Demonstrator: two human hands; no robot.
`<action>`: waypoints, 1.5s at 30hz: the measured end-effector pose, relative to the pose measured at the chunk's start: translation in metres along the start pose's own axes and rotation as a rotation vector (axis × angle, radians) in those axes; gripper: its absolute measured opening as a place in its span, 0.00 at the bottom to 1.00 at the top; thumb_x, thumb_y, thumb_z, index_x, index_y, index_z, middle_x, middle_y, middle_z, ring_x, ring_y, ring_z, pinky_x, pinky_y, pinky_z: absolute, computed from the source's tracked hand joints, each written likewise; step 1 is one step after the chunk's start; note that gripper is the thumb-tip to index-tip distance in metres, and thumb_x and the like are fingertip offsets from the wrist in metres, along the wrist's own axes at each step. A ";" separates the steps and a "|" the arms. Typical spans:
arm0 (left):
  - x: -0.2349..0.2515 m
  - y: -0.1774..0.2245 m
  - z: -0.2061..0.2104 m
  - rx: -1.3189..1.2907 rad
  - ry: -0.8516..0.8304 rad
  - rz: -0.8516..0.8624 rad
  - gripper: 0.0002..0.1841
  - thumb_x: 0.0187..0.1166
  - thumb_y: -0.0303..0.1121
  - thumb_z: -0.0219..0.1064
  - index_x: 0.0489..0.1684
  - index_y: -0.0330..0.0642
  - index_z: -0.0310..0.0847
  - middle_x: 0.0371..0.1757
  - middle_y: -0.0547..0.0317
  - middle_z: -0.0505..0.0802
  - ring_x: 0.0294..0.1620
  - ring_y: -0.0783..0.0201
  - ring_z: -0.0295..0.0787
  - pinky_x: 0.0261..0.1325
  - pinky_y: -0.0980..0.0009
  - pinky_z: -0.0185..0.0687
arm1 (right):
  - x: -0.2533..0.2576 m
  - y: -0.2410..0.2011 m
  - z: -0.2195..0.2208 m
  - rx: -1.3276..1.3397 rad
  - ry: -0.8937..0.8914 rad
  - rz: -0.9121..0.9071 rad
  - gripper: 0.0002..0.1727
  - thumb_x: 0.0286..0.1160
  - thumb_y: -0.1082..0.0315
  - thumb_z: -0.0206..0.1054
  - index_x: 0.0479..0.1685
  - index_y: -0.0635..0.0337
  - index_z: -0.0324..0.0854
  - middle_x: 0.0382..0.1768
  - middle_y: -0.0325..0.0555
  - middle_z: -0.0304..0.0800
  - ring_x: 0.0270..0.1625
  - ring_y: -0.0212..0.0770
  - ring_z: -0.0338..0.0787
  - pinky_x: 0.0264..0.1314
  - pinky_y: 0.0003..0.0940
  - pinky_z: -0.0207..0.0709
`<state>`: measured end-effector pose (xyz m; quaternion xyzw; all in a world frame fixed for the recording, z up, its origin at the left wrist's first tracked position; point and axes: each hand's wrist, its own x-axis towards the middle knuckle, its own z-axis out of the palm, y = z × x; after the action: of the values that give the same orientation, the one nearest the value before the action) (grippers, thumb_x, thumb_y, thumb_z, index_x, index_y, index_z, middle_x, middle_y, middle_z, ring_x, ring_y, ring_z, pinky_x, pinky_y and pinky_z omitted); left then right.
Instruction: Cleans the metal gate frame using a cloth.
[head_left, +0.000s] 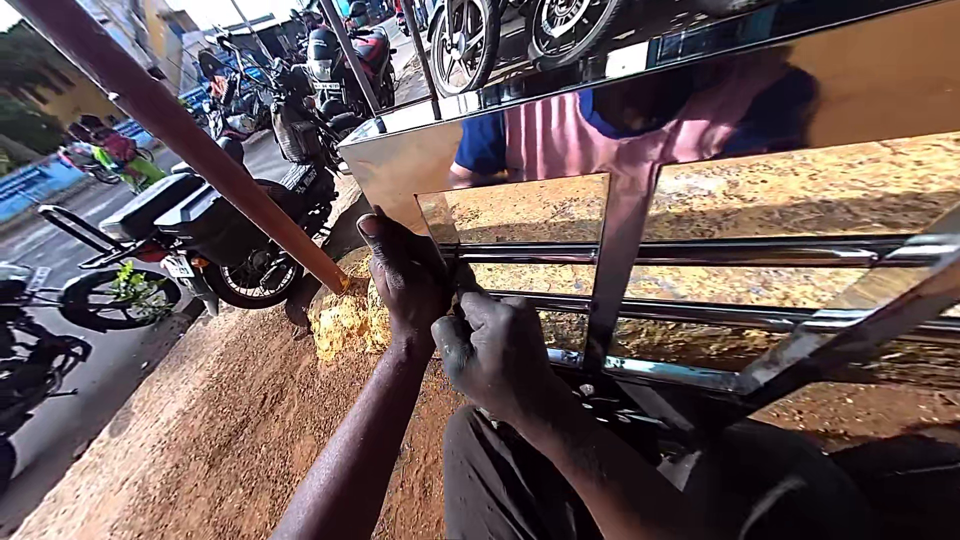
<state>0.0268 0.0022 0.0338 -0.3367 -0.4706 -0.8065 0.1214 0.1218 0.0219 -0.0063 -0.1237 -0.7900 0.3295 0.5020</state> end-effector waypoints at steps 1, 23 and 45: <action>0.000 0.000 0.001 0.006 0.001 -0.006 0.21 0.95 0.47 0.34 0.38 0.61 0.74 0.25 0.86 0.82 0.30 0.91 0.80 0.39 0.89 0.78 | 0.002 0.001 0.000 0.014 -0.004 0.030 0.14 0.64 0.59 0.62 0.12 0.51 0.74 0.06 0.31 0.63 0.09 0.30 0.67 0.11 0.31 0.58; -0.002 0.004 -0.005 -0.022 -0.014 -0.078 0.27 0.94 0.53 0.30 0.28 0.58 0.71 0.14 0.77 0.77 0.15 0.81 0.77 0.22 0.81 0.78 | -0.056 0.052 0.018 -0.050 0.158 -0.103 0.10 0.70 0.65 0.70 0.42 0.59 0.95 0.28 0.42 0.88 0.27 0.33 0.86 0.28 0.26 0.81; 0.005 -0.001 -0.003 -0.130 -0.160 -0.022 0.29 0.95 0.47 0.23 0.22 0.52 0.63 0.07 0.70 0.73 0.03 0.75 0.70 0.06 0.78 0.70 | -0.135 0.115 -0.034 -0.552 -1.221 0.942 0.26 0.87 0.64 0.58 0.80 0.66 0.72 0.77 0.62 0.78 0.83 0.58 0.73 0.85 0.54 0.63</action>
<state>0.0220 0.0009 0.0356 -0.4019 -0.4293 -0.8071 0.0527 0.1988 0.0502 -0.1671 -0.3607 -0.8420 0.3088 -0.2562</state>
